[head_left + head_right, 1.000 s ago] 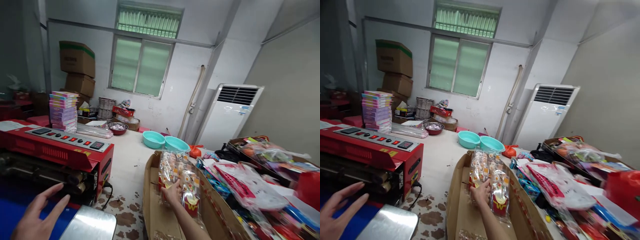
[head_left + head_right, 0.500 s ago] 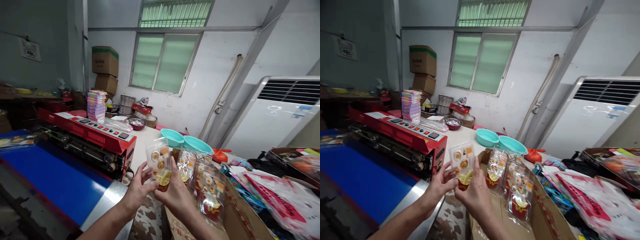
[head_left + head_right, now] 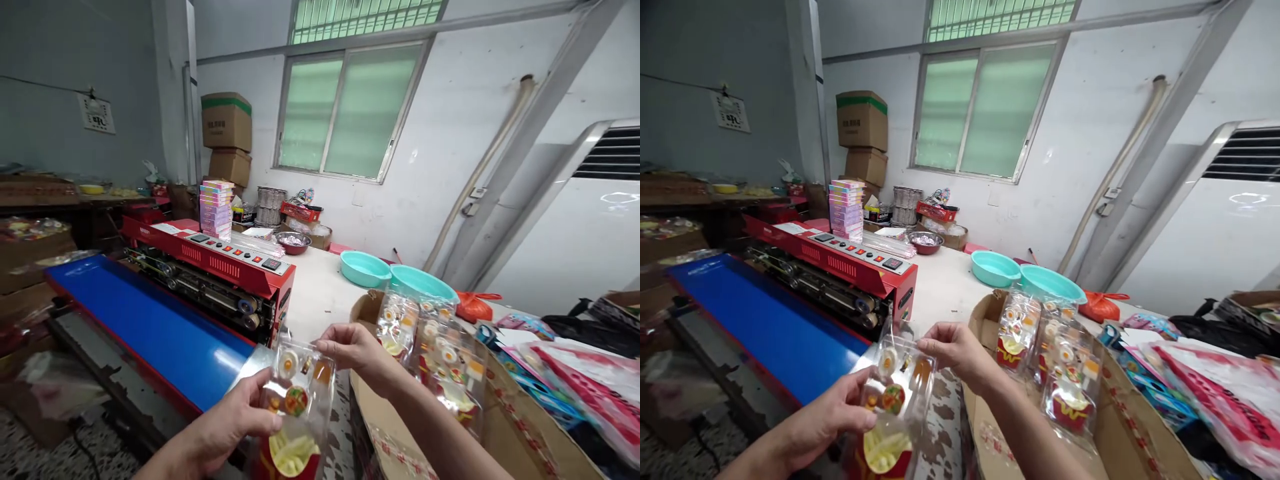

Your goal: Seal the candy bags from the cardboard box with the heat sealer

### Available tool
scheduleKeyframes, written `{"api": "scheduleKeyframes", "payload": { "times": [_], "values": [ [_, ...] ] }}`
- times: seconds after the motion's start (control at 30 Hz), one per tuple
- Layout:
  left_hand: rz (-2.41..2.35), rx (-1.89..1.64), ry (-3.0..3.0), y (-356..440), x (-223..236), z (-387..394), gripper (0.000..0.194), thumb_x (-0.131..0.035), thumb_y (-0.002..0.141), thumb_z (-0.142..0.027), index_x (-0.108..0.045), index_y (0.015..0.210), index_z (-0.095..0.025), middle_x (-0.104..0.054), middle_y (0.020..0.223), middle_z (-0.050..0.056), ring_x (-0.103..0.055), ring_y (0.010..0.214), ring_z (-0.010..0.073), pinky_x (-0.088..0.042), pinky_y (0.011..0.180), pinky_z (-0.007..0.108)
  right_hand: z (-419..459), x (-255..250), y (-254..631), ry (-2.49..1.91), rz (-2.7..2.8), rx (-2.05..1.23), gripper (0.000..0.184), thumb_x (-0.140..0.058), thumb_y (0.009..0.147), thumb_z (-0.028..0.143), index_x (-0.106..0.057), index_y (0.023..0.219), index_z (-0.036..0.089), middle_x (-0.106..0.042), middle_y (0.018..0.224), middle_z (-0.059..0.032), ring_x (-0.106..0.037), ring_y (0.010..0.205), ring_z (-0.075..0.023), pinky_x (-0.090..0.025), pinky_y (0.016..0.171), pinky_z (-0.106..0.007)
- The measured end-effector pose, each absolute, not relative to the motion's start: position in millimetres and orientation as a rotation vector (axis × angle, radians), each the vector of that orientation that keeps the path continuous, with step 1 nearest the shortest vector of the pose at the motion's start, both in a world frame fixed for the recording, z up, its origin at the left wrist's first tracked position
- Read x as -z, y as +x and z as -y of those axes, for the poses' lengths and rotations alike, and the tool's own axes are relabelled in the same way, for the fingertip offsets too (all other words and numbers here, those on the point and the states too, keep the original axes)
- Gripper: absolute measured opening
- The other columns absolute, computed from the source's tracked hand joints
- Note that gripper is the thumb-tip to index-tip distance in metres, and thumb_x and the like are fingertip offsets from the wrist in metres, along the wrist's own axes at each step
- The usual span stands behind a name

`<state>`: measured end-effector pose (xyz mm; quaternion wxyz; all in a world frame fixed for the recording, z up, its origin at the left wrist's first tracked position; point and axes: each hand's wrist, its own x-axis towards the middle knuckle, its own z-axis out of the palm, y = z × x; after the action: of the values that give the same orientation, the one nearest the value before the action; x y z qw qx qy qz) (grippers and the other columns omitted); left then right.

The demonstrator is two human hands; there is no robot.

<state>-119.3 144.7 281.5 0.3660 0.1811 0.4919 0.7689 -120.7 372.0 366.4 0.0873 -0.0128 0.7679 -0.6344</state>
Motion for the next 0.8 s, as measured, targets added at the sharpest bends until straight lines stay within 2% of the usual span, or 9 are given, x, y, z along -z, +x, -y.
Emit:
{"api": "scheduleKeyframes", "payload": {
  "times": [0.13,0.2,0.3,0.43,0.57,0.67,0.8],
  "values": [
    [-1.293,-2.078,0.332,-132,-286,-140,0.049,-0.07,0.074,-0.033,-0.056,0.119,-0.023,-0.064,0.112,0.009,-0.063,0.098,0.0244,-0.051,0.082,0.033,-351,-340,-130,0.138,-2.221,2.0,0.047,-0.083,0.048,0.05,-0.064,0.064,0.01,-0.058,0.057,-0.0011,-0.045,0.05,-0.0062,-0.034,0.05,-0.019],
    [-1.368,-2.186,0.18,-146,-290,-144,0.043,-0.071,0.072,-0.042,-0.061,0.108,-0.02,-0.067,0.1,0.008,-0.064,0.083,0.0194,-0.052,0.069,0.027,-340,-331,-133,0.141,-2.213,1.995,0.048,-0.084,0.044,0.051,-0.065,0.062,0.01,-0.059,0.055,-0.0018,-0.046,0.05,-0.0073,-0.035,0.051,-0.02],
    [-1.492,-2.27,0.011,-166,-289,-150,0.035,-0.076,0.062,-0.039,-0.065,0.082,-0.013,-0.066,0.076,0.006,-0.057,0.058,0.0121,-0.044,0.05,0.02,-330,-323,-138,0.145,-2.248,2.004,0.046,-0.084,0.043,0.049,-0.066,0.061,0.011,-0.058,0.053,-0.0016,-0.046,0.05,-0.0081,-0.035,0.052,-0.022],
    [-1.63,-2.303,-0.095,-182,-278,-157,0.036,-0.074,0.06,-0.039,-0.065,0.079,-0.01,-0.068,0.076,0.009,-0.058,0.058,0.0129,-0.039,0.045,0.018,-326,-309,-144,0.218,-2.324,2.071,0.041,-0.083,0.046,0.044,-0.067,0.063,0.011,-0.062,0.059,-0.0031,-0.049,0.055,-0.0094,-0.037,0.055,-0.022],
    [-1.663,-2.339,-0.145,-199,-265,-164,0.028,-0.073,0.059,-0.033,-0.059,0.069,-0.011,-0.061,0.057,0.004,-0.052,0.045,0.0101,-0.038,0.043,0.02,-323,-292,-155,0.317,-2.28,2.187,0.041,-0.082,0.046,0.035,-0.061,0.072,0.011,-0.061,0.056,-0.0016,-0.048,0.05,-0.0087,-0.036,0.05,-0.021],
    [-1.66,-2.283,-0.176,-213,-259,-163,0.028,-0.071,0.063,-0.033,-0.057,0.074,-0.011,-0.063,0.062,0.005,-0.054,0.046,0.0113,-0.041,0.045,0.022,-321,-284,-170,0.503,-2.189,2.251,0.046,-0.079,0.047,0.025,-0.053,0.084,0.013,-0.063,0.06,-0.0021,-0.055,0.051,-0.0122,-0.038,0.047,-0.021],
    [-1.684,-2.162,-0.194,-221,-255,-150,0.044,-0.072,0.065,-0.045,-0.056,0.088,-0.012,-0.066,0.074,0.007,-0.057,0.049,0.0131,-0.042,0.044,0.023,-321,-279,-193,0.631,-2.15,2.271,0.041,-0.074,0.052,0.015,-0.049,0.084,0.014,-0.061,0.056,-0.0007,-0.055,0.049,-0.0121,-0.04,0.045,-0.021]
  ]
}}
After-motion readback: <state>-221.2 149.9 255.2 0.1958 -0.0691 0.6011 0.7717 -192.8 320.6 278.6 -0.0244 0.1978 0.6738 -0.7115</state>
